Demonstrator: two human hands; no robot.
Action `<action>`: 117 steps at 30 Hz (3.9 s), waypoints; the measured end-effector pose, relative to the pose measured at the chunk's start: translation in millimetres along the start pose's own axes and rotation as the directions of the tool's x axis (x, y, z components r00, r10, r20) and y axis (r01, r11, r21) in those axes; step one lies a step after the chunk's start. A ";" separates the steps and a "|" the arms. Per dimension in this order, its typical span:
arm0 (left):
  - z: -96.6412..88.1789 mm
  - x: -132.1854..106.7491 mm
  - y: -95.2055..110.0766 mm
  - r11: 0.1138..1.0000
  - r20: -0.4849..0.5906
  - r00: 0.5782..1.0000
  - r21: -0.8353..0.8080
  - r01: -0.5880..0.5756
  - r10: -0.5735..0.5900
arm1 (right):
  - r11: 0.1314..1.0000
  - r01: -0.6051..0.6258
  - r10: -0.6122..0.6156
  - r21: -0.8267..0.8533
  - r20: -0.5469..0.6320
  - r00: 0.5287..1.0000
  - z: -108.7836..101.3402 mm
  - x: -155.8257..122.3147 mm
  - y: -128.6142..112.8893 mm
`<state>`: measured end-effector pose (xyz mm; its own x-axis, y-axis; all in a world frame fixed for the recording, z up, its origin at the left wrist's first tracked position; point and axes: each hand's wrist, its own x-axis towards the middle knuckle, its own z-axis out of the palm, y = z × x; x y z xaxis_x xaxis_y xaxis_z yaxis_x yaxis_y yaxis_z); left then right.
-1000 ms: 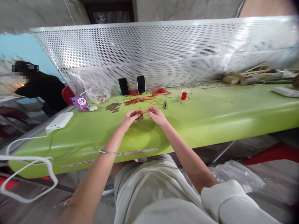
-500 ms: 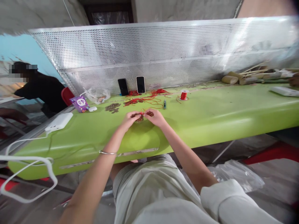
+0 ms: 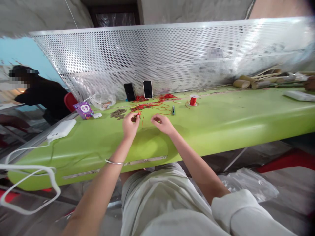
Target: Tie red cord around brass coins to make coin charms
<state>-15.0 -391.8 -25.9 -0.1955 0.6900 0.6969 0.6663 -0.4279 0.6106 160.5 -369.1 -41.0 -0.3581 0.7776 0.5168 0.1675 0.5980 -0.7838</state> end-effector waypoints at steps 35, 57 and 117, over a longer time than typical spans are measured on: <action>3.5 -13.3 19.5 0.796 0.334 0.820 0.247 -0.553 0.466 | 0.905 -0.185 0.166 0.383 0.083 0.983 6.4 5.3 12.7; 5.1 -13.4 21.1 0.842 0.332 0.862 0.260 -0.473 0.382 | 0.932 -0.162 0.167 0.325 0.012 0.986 4.6 5.6 11.9; 8.8 -8.3 7.9 0.965 0.393 0.907 0.138 -0.221 0.151 | 0.995 -0.054 0.059 0.081 -0.053 0.997 6.5 9.6 28.9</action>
<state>-1.8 -395.8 -30.2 0.2060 0.7905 0.5769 0.7861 -0.4847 0.3835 155.9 -345.6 -61.0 -0.2982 0.8206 0.4875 0.1116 0.5372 -0.8361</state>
